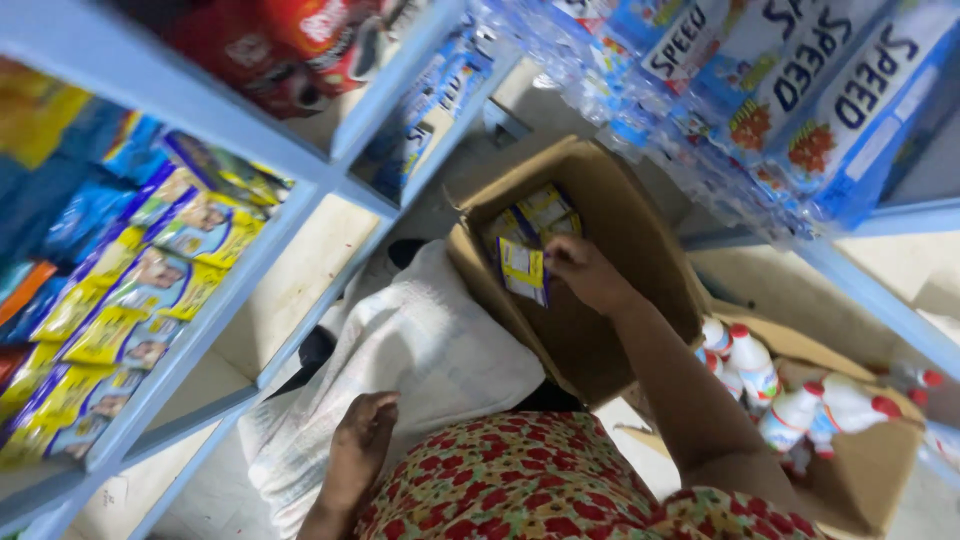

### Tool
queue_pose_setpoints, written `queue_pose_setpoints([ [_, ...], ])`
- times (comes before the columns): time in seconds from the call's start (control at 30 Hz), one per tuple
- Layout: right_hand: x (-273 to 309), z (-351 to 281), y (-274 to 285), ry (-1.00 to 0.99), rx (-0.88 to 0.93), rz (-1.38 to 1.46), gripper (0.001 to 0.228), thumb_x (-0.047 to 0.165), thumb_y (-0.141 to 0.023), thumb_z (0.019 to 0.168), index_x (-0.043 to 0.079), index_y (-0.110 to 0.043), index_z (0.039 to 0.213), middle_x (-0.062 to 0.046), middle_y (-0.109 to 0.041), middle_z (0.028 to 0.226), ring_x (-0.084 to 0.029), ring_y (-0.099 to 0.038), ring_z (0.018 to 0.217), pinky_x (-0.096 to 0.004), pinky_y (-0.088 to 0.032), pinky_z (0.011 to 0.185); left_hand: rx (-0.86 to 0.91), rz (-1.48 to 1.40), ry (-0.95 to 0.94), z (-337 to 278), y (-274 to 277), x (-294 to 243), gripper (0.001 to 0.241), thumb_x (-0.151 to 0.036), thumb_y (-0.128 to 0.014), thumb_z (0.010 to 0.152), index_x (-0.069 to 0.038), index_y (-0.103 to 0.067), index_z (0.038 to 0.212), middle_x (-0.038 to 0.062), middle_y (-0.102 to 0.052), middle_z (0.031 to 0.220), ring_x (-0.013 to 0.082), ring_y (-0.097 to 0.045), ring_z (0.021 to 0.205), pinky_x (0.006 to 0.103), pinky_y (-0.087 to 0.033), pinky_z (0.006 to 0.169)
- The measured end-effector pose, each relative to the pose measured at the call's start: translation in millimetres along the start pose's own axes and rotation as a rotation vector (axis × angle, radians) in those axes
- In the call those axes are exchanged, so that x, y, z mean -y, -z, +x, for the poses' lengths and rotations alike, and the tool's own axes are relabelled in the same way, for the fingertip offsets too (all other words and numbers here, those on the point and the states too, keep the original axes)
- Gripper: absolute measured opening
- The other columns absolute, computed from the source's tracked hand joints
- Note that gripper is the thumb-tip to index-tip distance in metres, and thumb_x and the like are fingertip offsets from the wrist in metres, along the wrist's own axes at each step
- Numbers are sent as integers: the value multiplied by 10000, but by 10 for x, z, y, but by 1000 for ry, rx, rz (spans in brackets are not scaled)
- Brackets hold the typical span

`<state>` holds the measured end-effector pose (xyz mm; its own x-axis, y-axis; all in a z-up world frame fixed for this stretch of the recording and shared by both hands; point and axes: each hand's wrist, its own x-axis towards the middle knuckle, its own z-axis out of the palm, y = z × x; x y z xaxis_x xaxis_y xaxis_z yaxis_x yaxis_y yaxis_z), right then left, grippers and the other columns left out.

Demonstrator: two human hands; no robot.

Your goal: The recorder is taking small packets from a cardboard box and arranging them neatly on grocery store shelves.

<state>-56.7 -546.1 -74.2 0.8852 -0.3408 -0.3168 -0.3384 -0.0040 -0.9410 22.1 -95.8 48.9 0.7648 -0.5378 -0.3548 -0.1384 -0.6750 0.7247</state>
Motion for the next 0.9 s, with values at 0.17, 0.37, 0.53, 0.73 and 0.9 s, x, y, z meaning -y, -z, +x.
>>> queue_pose_setpoints([
  [0.17, 1225, -470, -403, 228, 174, 210, 82, 74, -617, 1013, 67, -617, 1095, -51, -633, 977, -137, -612, 885, -294, -541, 755, -49, -186, -27, -178, 286, -658, 326, -37, -666, 924, -125, -674, 1238, 88, -686, 1214, 199, -751, 1017, 312, -622, 869],
  [0.37, 1708, -900, -1521, -75, 250, 482, 57, 60, -555, 994, 21, -590, 1015, -111, -674, 975, -193, -689, 837, -416, -619, 633, -226, 12, -324, -540, 509, -1035, 586, -41, -760, 810, -126, -576, 1359, 148, -585, 1306, 334, -643, 1170, 385, -571, 962],
  [0.53, 1938, -1276, -2153, -113, 398, 612, 53, 86, -531, 991, 59, -560, 1026, -111, -675, 971, -213, -707, 861, -415, -635, 681, -286, 22, -252, -824, 525, -882, 585, -72, -761, 806, -93, -528, 1342, 170, -557, 1319, 398, -614, 1148, 444, -539, 926],
  [0.73, 2041, -1377, -2407, -89, 518, 539, 57, 105, -567, 996, 57, -555, 1026, -106, -671, 979, -211, -726, 916, -385, -614, 702, -338, -162, -134, -1035, 468, -577, 366, -104, -660, 928, -79, -572, 1283, 154, -643, 1168, 369, -680, 993, 437, -555, 818],
  [0.9, 2021, -1140, -2487, 162, 498, 256, 225, 60, -672, 934, 80, -562, 1129, -52, -647, 967, -138, -646, 786, -280, -524, 633, -302, -429, 24, -1007, 401, -213, 255, -201, -598, 1030, -57, -611, 1240, 119, -713, 976, 242, -697, 824, 362, -578, 760],
])
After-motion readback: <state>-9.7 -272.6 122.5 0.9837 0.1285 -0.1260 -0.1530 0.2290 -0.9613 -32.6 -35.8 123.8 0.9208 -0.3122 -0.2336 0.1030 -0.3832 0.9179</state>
